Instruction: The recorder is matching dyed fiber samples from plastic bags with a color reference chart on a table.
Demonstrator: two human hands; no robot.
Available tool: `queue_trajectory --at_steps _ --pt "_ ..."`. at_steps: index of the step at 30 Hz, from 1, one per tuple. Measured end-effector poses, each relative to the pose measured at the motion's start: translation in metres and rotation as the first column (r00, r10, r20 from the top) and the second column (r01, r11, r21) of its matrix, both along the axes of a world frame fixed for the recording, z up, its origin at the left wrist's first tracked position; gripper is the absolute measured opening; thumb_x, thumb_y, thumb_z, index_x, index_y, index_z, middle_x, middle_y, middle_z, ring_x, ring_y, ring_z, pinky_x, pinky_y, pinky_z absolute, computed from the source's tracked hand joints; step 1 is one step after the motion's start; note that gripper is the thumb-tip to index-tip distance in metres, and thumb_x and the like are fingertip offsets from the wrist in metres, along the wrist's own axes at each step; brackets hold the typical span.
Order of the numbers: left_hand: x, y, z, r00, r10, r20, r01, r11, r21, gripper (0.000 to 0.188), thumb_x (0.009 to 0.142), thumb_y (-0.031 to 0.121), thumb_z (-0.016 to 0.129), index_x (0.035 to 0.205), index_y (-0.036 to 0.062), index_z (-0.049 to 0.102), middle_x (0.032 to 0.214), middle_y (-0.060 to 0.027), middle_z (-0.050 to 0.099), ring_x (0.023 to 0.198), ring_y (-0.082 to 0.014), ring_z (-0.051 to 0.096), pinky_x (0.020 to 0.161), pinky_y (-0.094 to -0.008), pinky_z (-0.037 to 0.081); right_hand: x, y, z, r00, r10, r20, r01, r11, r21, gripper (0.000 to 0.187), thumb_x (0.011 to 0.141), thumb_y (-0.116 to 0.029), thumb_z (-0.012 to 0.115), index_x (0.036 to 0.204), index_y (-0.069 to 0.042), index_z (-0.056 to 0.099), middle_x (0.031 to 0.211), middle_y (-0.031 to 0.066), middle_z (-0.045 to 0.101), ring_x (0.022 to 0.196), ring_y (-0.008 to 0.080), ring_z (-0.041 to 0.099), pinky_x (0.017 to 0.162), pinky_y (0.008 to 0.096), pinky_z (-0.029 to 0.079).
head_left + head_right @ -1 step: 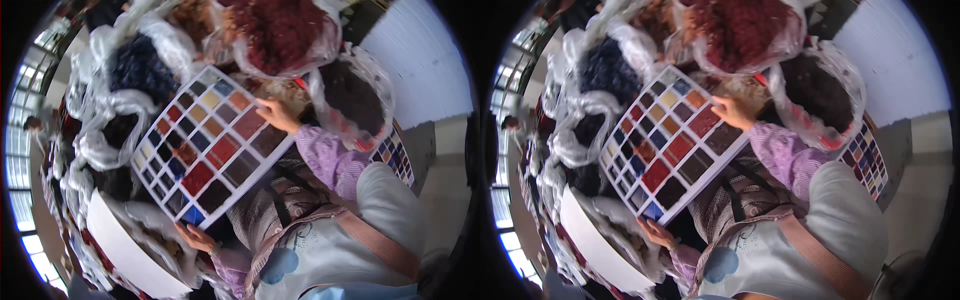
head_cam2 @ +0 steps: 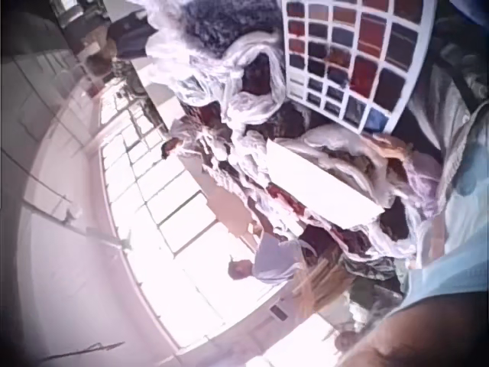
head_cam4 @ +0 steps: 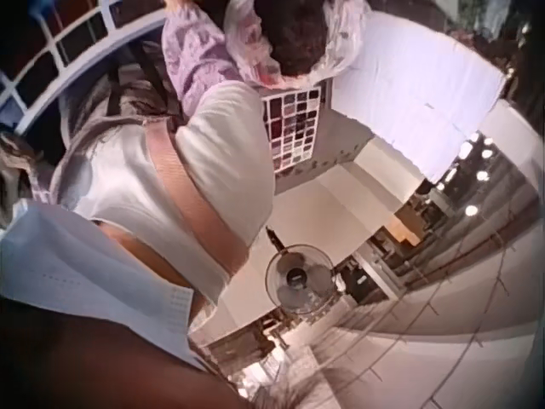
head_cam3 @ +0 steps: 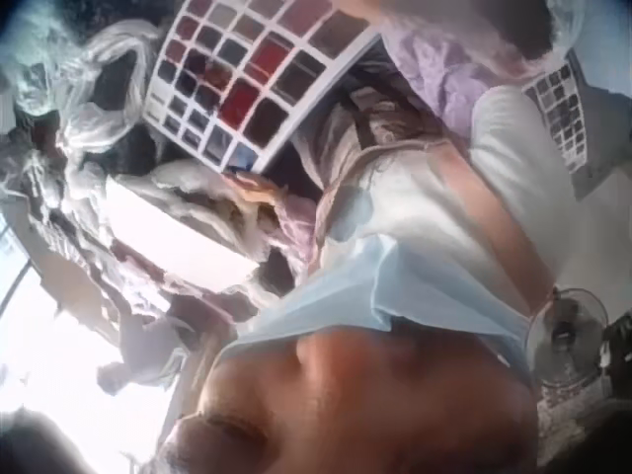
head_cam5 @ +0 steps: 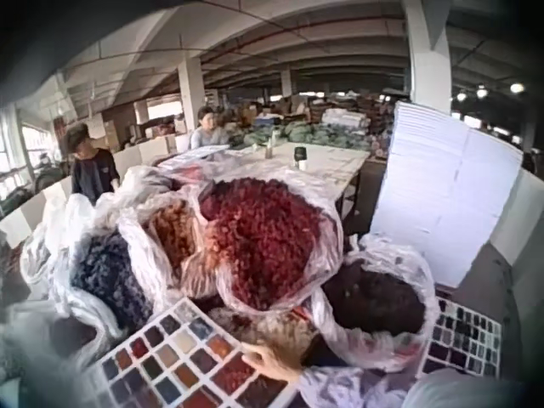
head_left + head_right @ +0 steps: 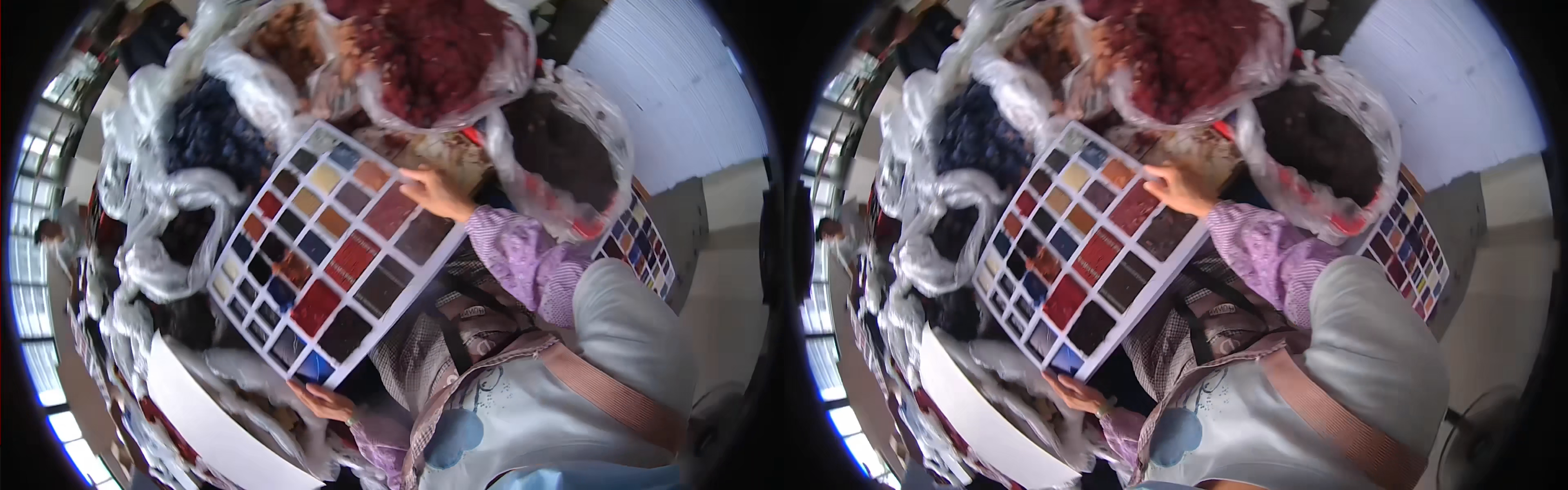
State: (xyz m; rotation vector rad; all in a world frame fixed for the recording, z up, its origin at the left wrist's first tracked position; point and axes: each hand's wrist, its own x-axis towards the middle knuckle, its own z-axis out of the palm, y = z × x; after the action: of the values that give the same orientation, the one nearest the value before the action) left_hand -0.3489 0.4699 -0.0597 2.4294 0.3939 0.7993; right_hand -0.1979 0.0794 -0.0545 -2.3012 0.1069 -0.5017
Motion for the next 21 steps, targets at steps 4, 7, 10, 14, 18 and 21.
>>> queue_trajectory --at_steps 4,7,10,14,18,21 --pt "0.004 0.005 0.013 0.990 -0.014 -0.141 0.025 0.997 0.076 0.046 0.091 0.032 0.036 0.125 0.0019 0.039 0.126 -0.0176 0.041 0.114 -0.0302 0.042 0.095 -0.0370 0.033 -0.020 -0.023 0.021 0.995 0.027 -0.093 -0.028 1.000 -0.011 0.025 0.074 -0.024 0.060 0.096 -0.011 0.062 0.078 0.0097 0.057 0.076 0.0251 0.056 0.065 0.0335 0.043" --pt "0.023 0.003 0.067 1.000 0.015 0.017 -0.021 0.907 0.420 0.046 0.089 0.033 0.043 0.122 0.0011 0.042 0.123 -0.0173 0.043 0.115 -0.0313 0.039 0.094 -0.0417 0.034 -0.054 -0.100 0.022 0.941 -0.333 0.065 0.339 0.932 -0.126 0.013 0.074 -0.017 0.058 0.085 -0.014 0.063 0.083 0.0049 0.062 0.074 0.0239 0.060 0.063 0.0328 0.048" --pt "0.063 -0.016 0.111 0.991 -0.130 0.033 0.126 0.987 0.103 0.043 0.086 0.029 0.050 0.118 0.0017 0.046 0.123 -0.0148 0.044 0.113 -0.0276 0.041 0.090 -0.0404 0.039 -0.101 -0.212 0.000 0.762 -0.646 -0.051 0.588 0.722 -0.365 0.018 0.077 -0.023 0.053 0.091 -0.017 0.062 0.082 0.0087 0.061 0.076 0.0270 0.059 0.063 0.0375 0.047" --pt "0.139 -0.089 0.135 0.880 -0.474 -0.018 0.467 0.873 -0.140 0.032 0.082 0.011 0.054 0.113 0.0036 0.051 0.119 -0.0122 0.047 0.105 -0.0232 0.048 0.084 -0.0374 0.041 -0.096 -0.330 -0.073 0.603 -0.785 -0.141 0.758 0.619 -0.205 0.026 0.078 -0.029 0.048 0.100 -0.019 0.058 0.096 0.0103 0.060 0.090 0.0317 0.055 0.076 0.0418 0.044" --pt "0.215 -0.208 0.136 0.630 -0.769 -0.107 0.770 0.636 -0.042 0.028 0.074 -0.001 0.056 0.102 0.0031 0.059 0.103 -0.0114 0.059 0.098 -0.0226 0.055 0.086 -0.0322 0.040 -0.055 -0.392 -0.115 0.487 -0.802 -0.346 0.762 0.584 -0.282 0.038 0.078 -0.027 0.050 0.111 -0.009 0.051 0.110 0.0171 0.054 0.105 0.0331 0.048 0.088 0.0401 0.039" --pt "0.262 -0.276 0.127 0.488 -0.856 -0.174 0.871 0.491 0.028 0.024 0.075 0.004 0.056 0.098 0.0078 0.062 0.095 -0.0106 0.063 0.087 -0.0241 0.060 0.078 -0.0349 0.048 -0.028 -0.405 -0.133 0.534 -0.762 -0.367 0.756 0.625 -0.197 0.045 0.075 -0.027 0.055 0.113 -0.003 0.050 0.114 0.0185 0.051 0.108 0.0322 0.047 0.091 0.0365 0.037"
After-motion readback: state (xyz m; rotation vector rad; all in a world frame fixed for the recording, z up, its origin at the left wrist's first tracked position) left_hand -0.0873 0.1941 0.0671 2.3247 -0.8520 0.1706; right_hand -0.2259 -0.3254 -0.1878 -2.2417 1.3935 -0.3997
